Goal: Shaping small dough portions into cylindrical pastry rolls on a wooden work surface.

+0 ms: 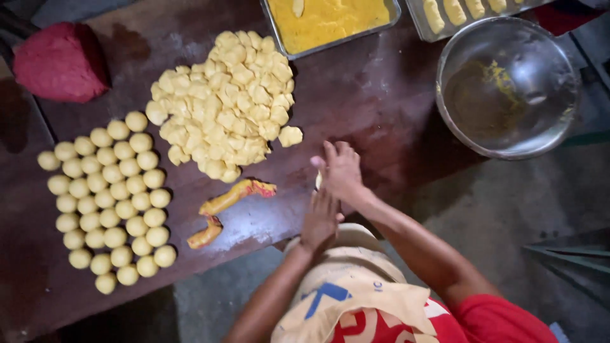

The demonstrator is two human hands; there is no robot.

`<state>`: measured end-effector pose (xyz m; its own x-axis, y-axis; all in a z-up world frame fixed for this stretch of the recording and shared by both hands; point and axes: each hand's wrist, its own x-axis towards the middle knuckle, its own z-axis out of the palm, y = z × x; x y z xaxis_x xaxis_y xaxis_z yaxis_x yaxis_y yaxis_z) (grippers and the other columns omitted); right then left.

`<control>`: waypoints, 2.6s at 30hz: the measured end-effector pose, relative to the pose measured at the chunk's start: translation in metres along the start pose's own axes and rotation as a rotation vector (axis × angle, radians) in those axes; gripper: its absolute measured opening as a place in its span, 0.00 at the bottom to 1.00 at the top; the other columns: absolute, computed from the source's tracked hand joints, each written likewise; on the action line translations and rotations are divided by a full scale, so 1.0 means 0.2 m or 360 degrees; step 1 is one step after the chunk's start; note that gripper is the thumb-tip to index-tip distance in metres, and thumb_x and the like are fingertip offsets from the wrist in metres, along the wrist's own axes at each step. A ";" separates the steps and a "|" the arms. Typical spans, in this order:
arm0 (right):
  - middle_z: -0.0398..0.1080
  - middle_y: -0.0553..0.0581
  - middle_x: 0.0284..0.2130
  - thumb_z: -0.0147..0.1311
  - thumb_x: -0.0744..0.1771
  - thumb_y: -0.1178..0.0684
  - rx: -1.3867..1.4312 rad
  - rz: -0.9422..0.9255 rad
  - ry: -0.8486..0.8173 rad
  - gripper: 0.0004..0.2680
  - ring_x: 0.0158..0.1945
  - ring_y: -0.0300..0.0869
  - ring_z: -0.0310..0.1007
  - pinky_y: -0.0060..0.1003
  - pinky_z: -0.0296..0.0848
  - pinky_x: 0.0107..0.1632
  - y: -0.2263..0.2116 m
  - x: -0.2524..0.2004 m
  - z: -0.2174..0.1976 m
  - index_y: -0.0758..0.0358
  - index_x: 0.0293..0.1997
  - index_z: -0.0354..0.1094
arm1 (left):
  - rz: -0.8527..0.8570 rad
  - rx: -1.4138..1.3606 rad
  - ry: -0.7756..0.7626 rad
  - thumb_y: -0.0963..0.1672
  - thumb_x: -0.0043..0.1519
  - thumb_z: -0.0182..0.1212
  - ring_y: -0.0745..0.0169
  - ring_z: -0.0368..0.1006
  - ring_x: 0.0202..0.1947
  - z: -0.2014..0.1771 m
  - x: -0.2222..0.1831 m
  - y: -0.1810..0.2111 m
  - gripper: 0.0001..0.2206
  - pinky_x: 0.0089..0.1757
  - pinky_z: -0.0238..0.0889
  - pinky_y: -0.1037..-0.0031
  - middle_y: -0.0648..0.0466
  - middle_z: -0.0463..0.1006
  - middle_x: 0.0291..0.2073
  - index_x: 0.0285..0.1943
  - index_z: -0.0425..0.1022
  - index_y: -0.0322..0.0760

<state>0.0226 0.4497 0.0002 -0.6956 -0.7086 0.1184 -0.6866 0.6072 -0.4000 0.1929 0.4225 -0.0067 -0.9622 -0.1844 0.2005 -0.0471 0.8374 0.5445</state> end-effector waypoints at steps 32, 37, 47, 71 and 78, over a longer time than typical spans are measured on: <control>0.64 0.56 0.54 0.63 0.67 0.37 -0.0136 0.0008 -0.0715 0.18 0.62 0.55 0.71 0.55 0.69 0.61 0.17 -0.03 -0.10 0.48 0.57 0.62 | -0.0537 -0.0066 -0.0071 0.53 0.63 0.73 0.52 0.77 0.56 0.07 0.27 -0.55 0.16 0.51 0.69 0.53 0.61 0.70 0.51 0.54 0.73 0.55; 0.64 0.50 0.50 0.65 0.66 0.35 -0.0084 -0.0030 -0.0780 0.14 0.57 0.52 0.72 0.54 0.67 0.60 0.18 -0.08 -0.15 0.38 0.53 0.67 | -0.0561 -0.0276 -0.0341 0.52 0.64 0.72 0.44 0.76 0.58 -0.23 0.29 -0.42 0.12 0.56 0.65 0.46 0.56 0.75 0.50 0.54 0.80 0.57; 0.66 0.53 0.47 0.65 0.67 0.36 0.0148 -0.0043 -0.0851 0.13 0.55 0.55 0.74 0.52 0.70 0.57 0.15 -0.18 -0.27 0.41 0.52 0.70 | -0.0602 -0.0439 -0.0414 0.53 0.64 0.72 0.46 0.73 0.57 -0.23 0.20 -0.42 0.12 0.56 0.65 0.44 0.57 0.74 0.47 0.50 0.77 0.53; 0.63 0.59 0.53 0.51 0.71 0.32 -0.0146 -0.0338 -0.0668 0.19 0.57 0.56 0.70 0.54 0.70 0.58 0.20 -0.36 -0.07 0.45 0.67 0.65 | -0.0387 -0.0117 -0.0402 0.44 0.58 0.76 0.39 0.67 0.57 -0.23 0.16 -0.21 0.21 0.54 0.61 0.44 0.49 0.68 0.51 0.55 0.68 0.46; 0.66 0.58 0.48 0.57 0.70 0.32 0.0113 -0.0308 -0.0622 0.17 0.51 0.58 0.73 0.54 0.71 0.54 0.22 -0.40 -0.12 0.41 0.63 0.74 | -0.0465 -0.0335 -0.0607 0.49 0.62 0.71 0.41 0.68 0.59 -0.26 0.15 -0.26 0.15 0.57 0.60 0.43 0.51 0.72 0.52 0.56 0.76 0.49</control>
<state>0.0433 0.5420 -0.0057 -0.4140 -0.8978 -0.1501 -0.7707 0.4334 -0.4671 0.1811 0.3473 0.0126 -0.9482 -0.1615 -0.2737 -0.3109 0.6503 0.6932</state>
